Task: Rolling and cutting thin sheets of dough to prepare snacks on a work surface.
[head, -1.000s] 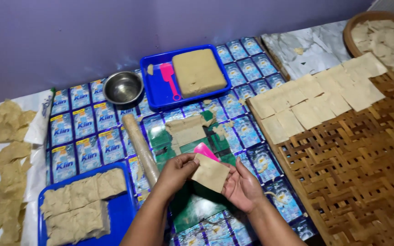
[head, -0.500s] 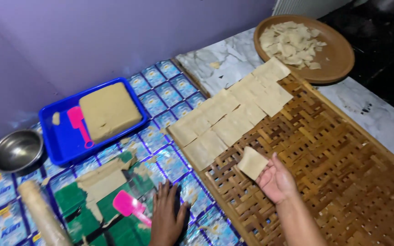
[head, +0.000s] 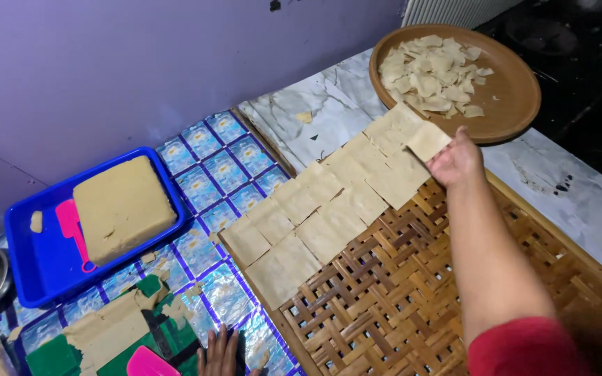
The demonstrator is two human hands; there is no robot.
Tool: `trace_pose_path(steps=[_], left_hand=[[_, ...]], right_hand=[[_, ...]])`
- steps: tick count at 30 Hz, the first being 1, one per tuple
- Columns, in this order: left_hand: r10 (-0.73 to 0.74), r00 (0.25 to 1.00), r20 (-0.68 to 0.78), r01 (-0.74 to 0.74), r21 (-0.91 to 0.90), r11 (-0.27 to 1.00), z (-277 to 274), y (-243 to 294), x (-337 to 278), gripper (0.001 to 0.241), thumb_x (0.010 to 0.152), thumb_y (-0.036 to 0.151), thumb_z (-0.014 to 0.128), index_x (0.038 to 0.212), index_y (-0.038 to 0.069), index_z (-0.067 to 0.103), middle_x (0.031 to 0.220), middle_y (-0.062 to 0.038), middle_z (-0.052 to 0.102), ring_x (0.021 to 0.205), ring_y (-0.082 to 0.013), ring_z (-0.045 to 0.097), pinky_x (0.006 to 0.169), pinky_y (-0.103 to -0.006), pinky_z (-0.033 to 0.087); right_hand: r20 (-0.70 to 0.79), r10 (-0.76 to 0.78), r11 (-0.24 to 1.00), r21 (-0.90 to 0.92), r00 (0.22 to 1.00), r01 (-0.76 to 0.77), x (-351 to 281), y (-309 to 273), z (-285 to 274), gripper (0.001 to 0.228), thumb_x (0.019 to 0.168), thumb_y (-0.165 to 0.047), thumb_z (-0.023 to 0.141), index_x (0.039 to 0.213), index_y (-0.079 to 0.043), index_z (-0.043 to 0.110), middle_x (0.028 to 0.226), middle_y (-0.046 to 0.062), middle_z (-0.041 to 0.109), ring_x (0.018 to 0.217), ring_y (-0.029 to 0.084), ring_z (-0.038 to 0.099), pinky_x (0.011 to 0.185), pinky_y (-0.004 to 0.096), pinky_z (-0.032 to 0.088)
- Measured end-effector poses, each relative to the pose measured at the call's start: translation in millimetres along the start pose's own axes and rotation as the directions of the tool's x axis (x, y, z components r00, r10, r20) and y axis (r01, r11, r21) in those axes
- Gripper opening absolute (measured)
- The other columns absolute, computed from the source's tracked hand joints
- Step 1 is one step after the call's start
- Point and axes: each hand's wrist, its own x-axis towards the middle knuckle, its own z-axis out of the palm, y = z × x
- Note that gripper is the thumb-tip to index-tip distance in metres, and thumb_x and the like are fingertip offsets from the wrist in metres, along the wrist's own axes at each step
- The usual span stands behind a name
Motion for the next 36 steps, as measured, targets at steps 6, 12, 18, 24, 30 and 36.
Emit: trace_pose_path(steps=[6, 12, 18, 24, 30, 36], left_hand=[[-0.127, 0.99, -0.058, 0.134, 0.156, 0.979, 21.1, -1.0, -9.5, 0.054, 0.087, 0.05, 0.056, 0.14, 0.038, 0.057, 0.159, 0.003, 0.049, 0.154, -0.0285, 0.038, 0.124, -0.0676, 0.027], [-0.14, 0.986, -0.094, 0.153, 0.15, 0.977, 25.4, 1.1, -13.5, 0.049, 0.088, 0.04, 0.058, 0.137, 0.039, 0.06, 0.156, 0.007, 0.052, 0.152, -0.0251, 0.041, 0.126, -0.0656, 0.025], [-0.13, 0.99, 0.059, 0.125, 0.095, 0.988, -0.3, 6.8, -12.4, 0.07, 0.083, 0.069, 0.058, 0.142, 0.033, 0.055, 0.16, -0.001, 0.045, 0.155, -0.0309, 0.03, 0.125, -0.0709, 0.013], [-0.061, 0.946, 0.32, 0.054, 0.03, 0.998, -20.5, -1.1, -1.4, 0.109, 0.075, 0.094, 0.062, 0.155, 0.025, 0.037, 0.168, -0.009, 0.024, 0.157, -0.0399, 0.013, 0.115, -0.0779, 0.008], [0.028, 0.985, 0.172, 0.025, -0.299, 0.954, -74.9, 25.7, 12.9, 0.087, 0.088, 0.064, 0.056, 0.155, 0.012, 0.037, 0.17, -0.017, 0.021, 0.158, -0.0451, 0.009, 0.12, -0.0685, 0.011], [-0.133, 0.974, 0.183, 0.226, -0.788, 0.573, -225.8, 102.7, 52.7, 0.055, 0.1, 0.018, 0.042, 0.154, 0.005, 0.04, 0.165, -0.016, 0.039, 0.157, -0.0309, 0.028, 0.121, -0.0435, 0.026]], right_hand=[[-0.245, 0.021, 0.993, -0.108, 0.969, -0.048, 79.8, 3.8, -30.8, 0.05, 0.106, -0.044, 0.04, 0.127, -0.004, 0.059, 0.114, 0.013, 0.077, 0.098, 0.02, 0.081, 0.083, 0.036, 0.069], [-0.281, -0.004, 0.986, -0.159, 0.96, -0.043, 91.0, 2.0, -53.4, 0.043, 0.106, -0.04, 0.045, 0.13, -0.005, 0.056, 0.115, 0.015, 0.076, 0.1, 0.025, 0.081, 0.081, 0.042, 0.069], [-0.283, -0.052, 0.967, -0.253, 0.958, -0.022, 66.9, 1.0, -43.1, 0.042, 0.108, -0.039, 0.043, 0.131, -0.006, 0.054, 0.113, 0.009, 0.078, 0.097, 0.016, 0.082, 0.081, 0.034, 0.071], [-0.263, -0.04, 0.886, -0.455, 0.964, -0.087, 81.4, -4.0, -50.1, 0.052, 0.107, -0.052, 0.036, 0.136, -0.013, 0.051, 0.115, 0.005, 0.077, 0.1, 0.015, 0.08, 0.087, 0.041, 0.066], [-0.338, -0.279, 0.611, -0.785, 0.899, -0.106, 88.4, -5.0, -70.7, 0.06, 0.108, -0.065, 0.044, 0.112, -0.009, 0.066, 0.094, 0.002, 0.068, 0.078, 0.017, 0.061, 0.065, 0.038, 0.053], [0.325, -0.477, 0.494, -0.67, 0.817, 0.554, -107.6, 78.2, -12.9, 0.018, 0.107, 0.006, 0.052, 0.109, -0.009, 0.061, 0.101, 0.003, 0.067, 0.075, 0.009, 0.055, 0.067, 0.022, 0.048]])
